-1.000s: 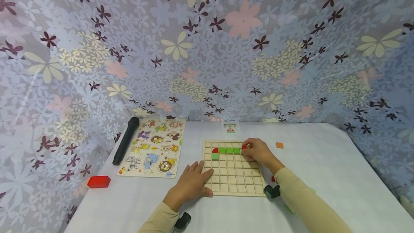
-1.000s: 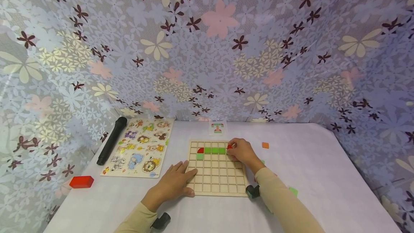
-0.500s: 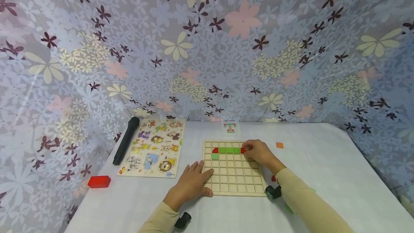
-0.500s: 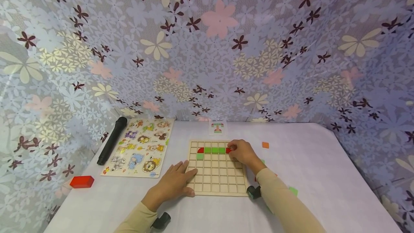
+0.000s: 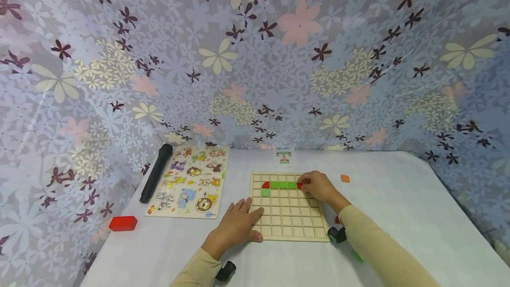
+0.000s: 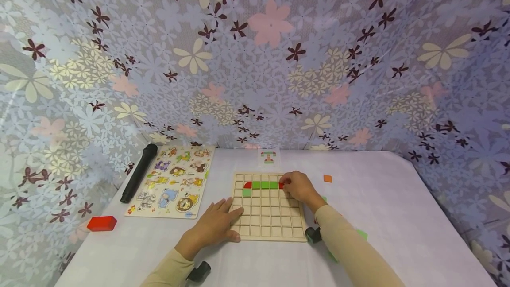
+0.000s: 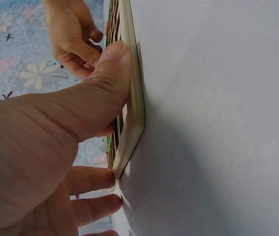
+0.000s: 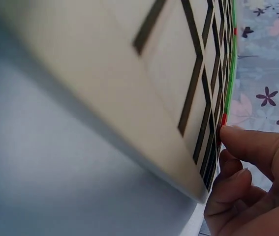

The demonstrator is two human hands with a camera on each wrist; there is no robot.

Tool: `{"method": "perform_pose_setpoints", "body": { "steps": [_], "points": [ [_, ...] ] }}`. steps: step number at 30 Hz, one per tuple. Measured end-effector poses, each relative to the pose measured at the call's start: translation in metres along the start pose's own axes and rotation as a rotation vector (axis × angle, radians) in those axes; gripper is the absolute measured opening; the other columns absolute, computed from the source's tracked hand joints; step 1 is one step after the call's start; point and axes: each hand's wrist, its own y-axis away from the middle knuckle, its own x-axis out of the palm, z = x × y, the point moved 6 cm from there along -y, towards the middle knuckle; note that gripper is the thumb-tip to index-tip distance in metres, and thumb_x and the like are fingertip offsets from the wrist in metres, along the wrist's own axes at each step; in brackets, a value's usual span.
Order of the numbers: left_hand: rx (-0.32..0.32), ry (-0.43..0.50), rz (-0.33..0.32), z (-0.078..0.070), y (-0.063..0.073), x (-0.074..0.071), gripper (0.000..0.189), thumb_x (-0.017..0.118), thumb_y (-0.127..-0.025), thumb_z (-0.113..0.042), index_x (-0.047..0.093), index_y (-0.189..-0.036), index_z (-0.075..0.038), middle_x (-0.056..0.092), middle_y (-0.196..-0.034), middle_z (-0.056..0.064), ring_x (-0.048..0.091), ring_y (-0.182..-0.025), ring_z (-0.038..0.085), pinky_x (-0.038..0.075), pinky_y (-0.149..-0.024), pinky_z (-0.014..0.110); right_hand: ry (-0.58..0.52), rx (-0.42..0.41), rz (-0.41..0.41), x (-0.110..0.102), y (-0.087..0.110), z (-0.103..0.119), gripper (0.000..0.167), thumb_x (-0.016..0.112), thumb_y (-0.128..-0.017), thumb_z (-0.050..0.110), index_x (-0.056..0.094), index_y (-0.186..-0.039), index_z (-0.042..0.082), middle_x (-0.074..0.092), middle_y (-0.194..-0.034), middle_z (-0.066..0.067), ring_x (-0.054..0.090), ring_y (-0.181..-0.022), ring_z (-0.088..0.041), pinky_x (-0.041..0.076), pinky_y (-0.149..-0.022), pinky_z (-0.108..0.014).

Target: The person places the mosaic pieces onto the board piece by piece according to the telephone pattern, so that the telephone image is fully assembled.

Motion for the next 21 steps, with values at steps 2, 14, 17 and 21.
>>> {"method": "perform_pose_setpoints", "body": {
  "steps": [2, 14, 17, 21],
  "points": [
    [0.0, 0.0, 0.002, 0.0, 0.0, 0.001, 0.081, 0.078, -0.079, -0.052, 0.054, -0.149, -0.021, 0.036, -0.161, 0.021, 0.034, -0.148, 0.042, 0.028, -0.119, 0.062, -0.027, 0.016, 0.013, 0.0, 0.001, -0.002, 0.019, 0.069, -0.092, 0.002, 0.076, -0.109, 0.006, 0.072, -0.104, -0.009, 0.065, -0.1, -0.028, 0.055, -0.086, -0.046],
    [0.006, -0.003, 0.0, -0.003, 0.001, 0.001, 0.081, 0.077, -0.079, -0.053, 0.053, -0.15, -0.021, 0.035, -0.161, 0.022, 0.034, -0.148, 0.043, 0.028, -0.119, 0.061, -0.331, 0.145, -0.029, -0.068, 0.045, -0.028, 0.04, 0.063, -0.102, 0.021, 0.059, -0.137, 0.002, 0.064, -0.11, -0.014, 0.053, -0.082, -0.028, 0.045, -0.06, -0.035],
    [0.004, -0.001, 0.002, -0.002, 0.0, 0.001, 0.081, 0.077, -0.079, -0.053, 0.053, -0.15, -0.021, 0.035, -0.161, 0.022, 0.033, -0.148, 0.043, 0.027, -0.12, 0.061, -0.348, 0.16, -0.025, -0.082, 0.064, -0.042, 0.046, 0.064, -0.101, 0.026, 0.057, -0.14, 0.002, 0.063, -0.113, -0.015, 0.051, -0.083, -0.028, 0.044, -0.059, -0.036],
    [0.001, -0.004, 0.004, -0.002, 0.0, 0.002, 0.081, 0.077, -0.08, -0.053, 0.053, -0.15, -0.02, 0.034, -0.161, 0.023, 0.033, -0.148, 0.044, 0.027, -0.12, 0.062, -0.331, 0.208, -0.001, -0.086, 0.081, -0.062, 0.05, 0.068, -0.099, 0.027, 0.056, -0.141, 0.003, 0.061, -0.118, -0.015, 0.051, -0.088, -0.027, 0.044, -0.06, -0.034]
  ]
}}
